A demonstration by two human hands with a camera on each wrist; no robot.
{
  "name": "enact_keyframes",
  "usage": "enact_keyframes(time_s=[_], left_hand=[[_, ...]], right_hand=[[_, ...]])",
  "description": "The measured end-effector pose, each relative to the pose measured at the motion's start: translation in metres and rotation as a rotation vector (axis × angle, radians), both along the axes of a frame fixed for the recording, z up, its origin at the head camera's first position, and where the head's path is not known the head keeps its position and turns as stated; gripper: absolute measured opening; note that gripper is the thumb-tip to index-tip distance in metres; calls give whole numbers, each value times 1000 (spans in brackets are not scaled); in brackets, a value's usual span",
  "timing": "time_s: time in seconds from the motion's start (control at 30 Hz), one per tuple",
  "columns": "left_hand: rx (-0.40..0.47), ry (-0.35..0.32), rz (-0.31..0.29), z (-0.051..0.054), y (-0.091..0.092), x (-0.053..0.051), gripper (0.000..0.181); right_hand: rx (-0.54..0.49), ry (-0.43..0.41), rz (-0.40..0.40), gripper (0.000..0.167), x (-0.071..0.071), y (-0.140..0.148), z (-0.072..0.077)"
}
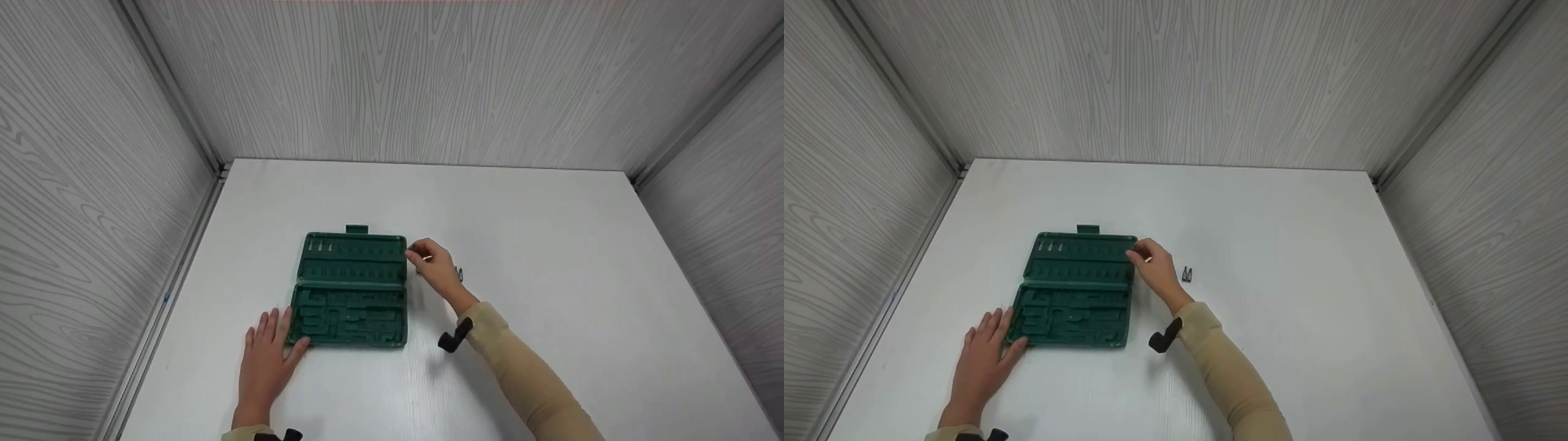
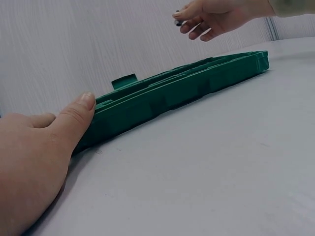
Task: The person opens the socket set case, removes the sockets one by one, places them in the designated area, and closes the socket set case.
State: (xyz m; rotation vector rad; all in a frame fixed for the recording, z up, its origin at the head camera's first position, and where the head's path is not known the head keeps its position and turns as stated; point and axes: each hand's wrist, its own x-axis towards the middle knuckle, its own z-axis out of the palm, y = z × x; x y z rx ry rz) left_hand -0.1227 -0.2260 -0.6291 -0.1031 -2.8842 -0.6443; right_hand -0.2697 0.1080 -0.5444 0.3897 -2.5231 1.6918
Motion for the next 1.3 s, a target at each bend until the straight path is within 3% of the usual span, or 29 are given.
enact_keyframes(time_s=[0.23,0.47,0.67,1.03,1.3], left_hand=[[-9,-6,2,-1,0,1,74],[-3,16,0,1,1,-1,73],[-5,-14,0,-1,1,0,74],[-8,6,-4,-1,1,-2,75],[-7,11,0,0,1,0,74]], right_hand=[[6,-20,-87,17,2,44,-3],[23,-62,-165,22,7,86,-7],[84,-111,-225,20,9,114,-16],[303,-178,-192,17,13,120,-32],[368,-168,-181,13,14,119,-43]])
